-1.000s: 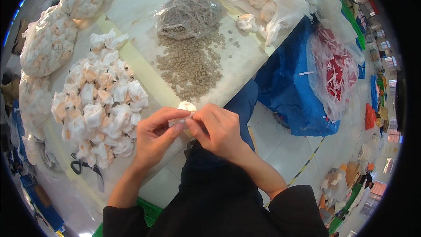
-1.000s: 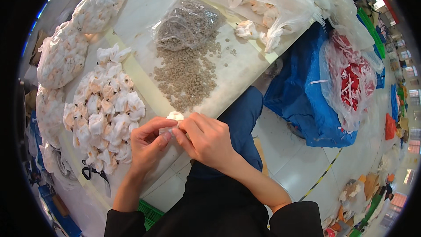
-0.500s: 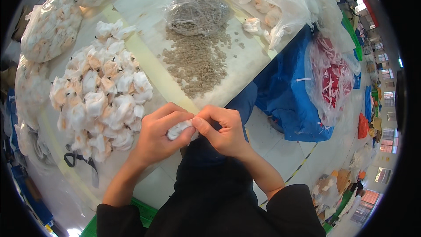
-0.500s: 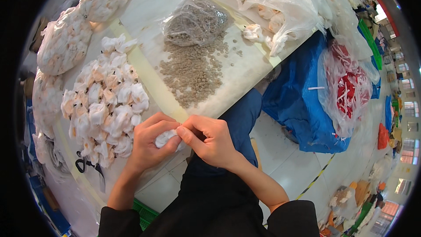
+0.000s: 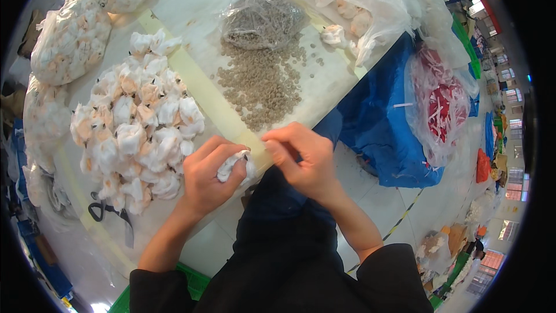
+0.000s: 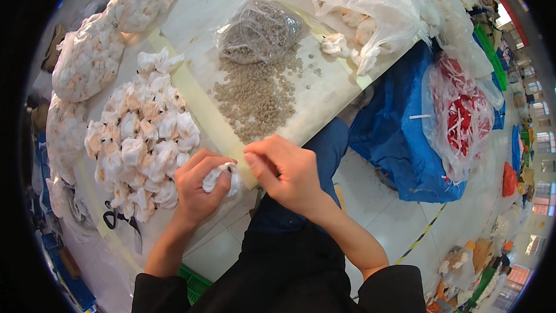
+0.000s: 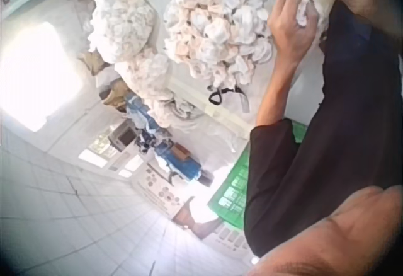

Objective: The person repeatedly picks up small white cotton balls, opens them, and inserts small grey beads into each one by hand. The filled cotton balls are placed on the table to the left. The process is repeated continuously throughout the clip.

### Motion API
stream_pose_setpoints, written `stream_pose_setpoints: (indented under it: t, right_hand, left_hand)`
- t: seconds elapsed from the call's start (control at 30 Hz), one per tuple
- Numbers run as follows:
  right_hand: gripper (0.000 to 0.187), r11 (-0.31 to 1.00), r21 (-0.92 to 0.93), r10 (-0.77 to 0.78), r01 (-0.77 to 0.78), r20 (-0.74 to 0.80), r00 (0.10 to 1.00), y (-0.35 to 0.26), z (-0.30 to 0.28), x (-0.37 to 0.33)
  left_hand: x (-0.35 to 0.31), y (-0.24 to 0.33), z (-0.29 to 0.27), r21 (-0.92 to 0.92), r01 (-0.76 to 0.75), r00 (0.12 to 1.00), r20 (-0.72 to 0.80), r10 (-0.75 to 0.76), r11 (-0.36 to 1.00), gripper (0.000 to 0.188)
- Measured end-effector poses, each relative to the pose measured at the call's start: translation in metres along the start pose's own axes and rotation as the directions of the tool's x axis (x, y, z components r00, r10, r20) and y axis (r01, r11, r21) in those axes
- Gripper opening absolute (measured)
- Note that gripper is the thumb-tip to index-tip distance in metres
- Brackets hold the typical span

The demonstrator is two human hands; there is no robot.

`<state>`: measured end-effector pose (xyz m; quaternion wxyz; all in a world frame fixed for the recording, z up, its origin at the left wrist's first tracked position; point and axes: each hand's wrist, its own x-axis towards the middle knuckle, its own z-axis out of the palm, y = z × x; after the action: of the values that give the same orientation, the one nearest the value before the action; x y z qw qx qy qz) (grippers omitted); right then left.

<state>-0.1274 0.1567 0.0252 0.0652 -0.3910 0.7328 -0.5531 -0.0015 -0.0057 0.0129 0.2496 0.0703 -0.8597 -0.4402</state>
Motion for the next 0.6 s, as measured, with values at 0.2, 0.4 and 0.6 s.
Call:
stream_pose_setpoints:
  t: [0.2,0.4,0.6]
  right_hand:
    - [0.016,0.991,-0.085,-0.095,0.105,0.115,0.989,0.003,0.018,0.004]
    - [0.015,0.964,-0.135,-0.215,0.231,0.120,0.969,-0.003,0.019,0.006]
    - [0.015,0.959,-0.228,-0.162,0.166,0.035,0.986,0.014,0.022,0.000]
  left_hand:
    - [0.001,-0.004,0.001,0.015,-0.040,0.999,-0.018,0.040,0.999,0.018]
    - [0.000,-0.006,0.002,0.051,-0.046,0.998,-0.028,0.048,0.998,0.018]
    - [0.001,-0.002,0.002,0.050,-0.067,0.998,-0.003,0.067,0.996,0.018]
